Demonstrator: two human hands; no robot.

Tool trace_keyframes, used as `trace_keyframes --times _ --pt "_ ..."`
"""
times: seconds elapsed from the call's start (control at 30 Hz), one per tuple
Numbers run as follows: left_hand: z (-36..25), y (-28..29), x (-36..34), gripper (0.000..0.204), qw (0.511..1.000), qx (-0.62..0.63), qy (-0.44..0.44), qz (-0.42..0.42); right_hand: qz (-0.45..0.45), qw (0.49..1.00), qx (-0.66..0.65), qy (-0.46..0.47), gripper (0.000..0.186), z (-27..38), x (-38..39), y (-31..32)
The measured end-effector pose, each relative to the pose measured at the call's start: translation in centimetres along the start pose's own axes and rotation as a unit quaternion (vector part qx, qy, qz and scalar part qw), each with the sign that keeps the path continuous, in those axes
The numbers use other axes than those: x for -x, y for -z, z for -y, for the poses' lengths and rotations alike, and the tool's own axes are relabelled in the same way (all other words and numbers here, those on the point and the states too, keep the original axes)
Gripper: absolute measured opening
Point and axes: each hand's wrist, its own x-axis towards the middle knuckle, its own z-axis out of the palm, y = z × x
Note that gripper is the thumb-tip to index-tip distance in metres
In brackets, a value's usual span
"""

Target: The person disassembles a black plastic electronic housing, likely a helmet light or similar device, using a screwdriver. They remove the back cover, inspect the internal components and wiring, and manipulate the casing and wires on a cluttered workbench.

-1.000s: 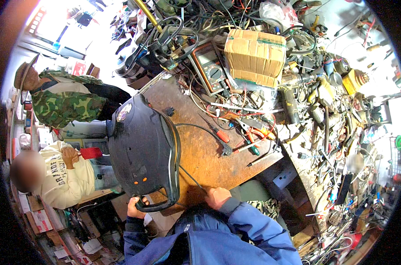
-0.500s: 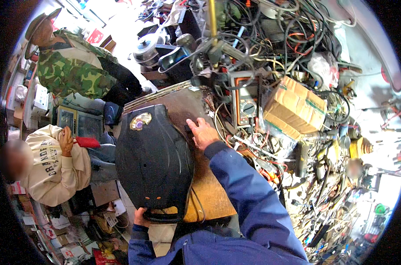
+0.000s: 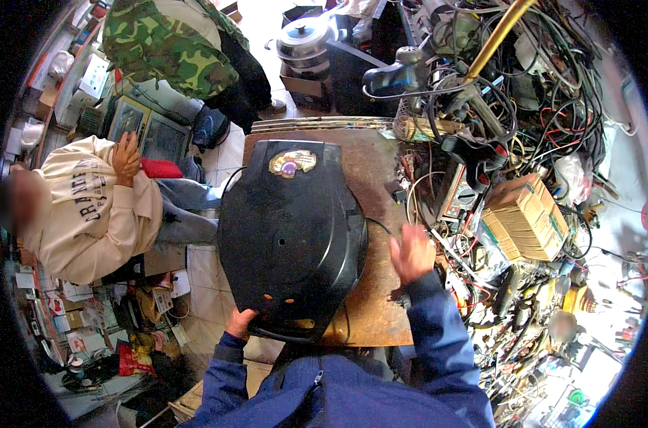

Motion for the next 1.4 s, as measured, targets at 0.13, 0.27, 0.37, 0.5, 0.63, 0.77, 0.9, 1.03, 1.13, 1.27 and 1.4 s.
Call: trace_keyframes --times 0.13,0.27,0.37,0.5,0.63,0.77,0.9,1.03,1.13,1.27,1.4 --pt "1.5 1.3 -0.1 0.055 0.997 0.046 -0.009 0.061 0.232 0.959 -0.088 -0.139 0.036 6.4 10.2 -0.5" --pt "3.5 2.7 0.0 0.073 0.973 0.202 0.012 0.108 0.251 0.945 -0.133 -0.163 0.038 13.0 13.5 -1.9" --pt "-0.9 1.1 1.1 0.066 0.97 0.213 0.03 0.117 0.301 0.931 -0.071 -0.192 0.042 12.7 16.9 -6.8" --pt "0.3 2.0 -1.1 0.065 0.976 0.192 -0.006 0.1 0.204 0.926 -0.101 -0.302 0.025 12.1 16.6 -4.1" --pt "0.5 2.1 -1.0 0.061 0.971 0.192 -0.003 0.143 0.05 0.85 -0.304 -0.428 0.02 9.5 18.0 -0.6" --pt "-1.1 1.1 -0.2 0.062 0.975 0.165 0.003 0.146 -0.116 0.733 -0.453 -0.494 0.022 12.3 16.8 4.5" --pt "-0.9 2.1 -0.4 0.054 0.991 -0.049 -0.116 0.04 -0.239 0.738 -0.457 -0.435 0.022 17.2 15.7 8.9" --pt "-6.6 -0.9 4.0 0.038 0.926 -0.204 -0.304 -0.091 -0.135 0.816 -0.453 -0.332 0.023 23.8 16.3 10.4" --pt "-10.8 -4.6 8.3 0.04 0.949 -0.095 -0.24 0.181 -0.011 0.837 -0.476 -0.27 0.027 27.2 16.6 9.3" --pt "-11.6 -10.4 10.0 0.04 0.922 0.035 -0.031 0.385 0.136 0.895 -0.409 -0.115 0.035 27.3 15.1 9.2" --pt "-11.5 -10.5 10.2 0.034 0.953 0.081 0.011 0.291 0.153 0.911 -0.383 0.025 0.029 23.6 13.6 11.3"
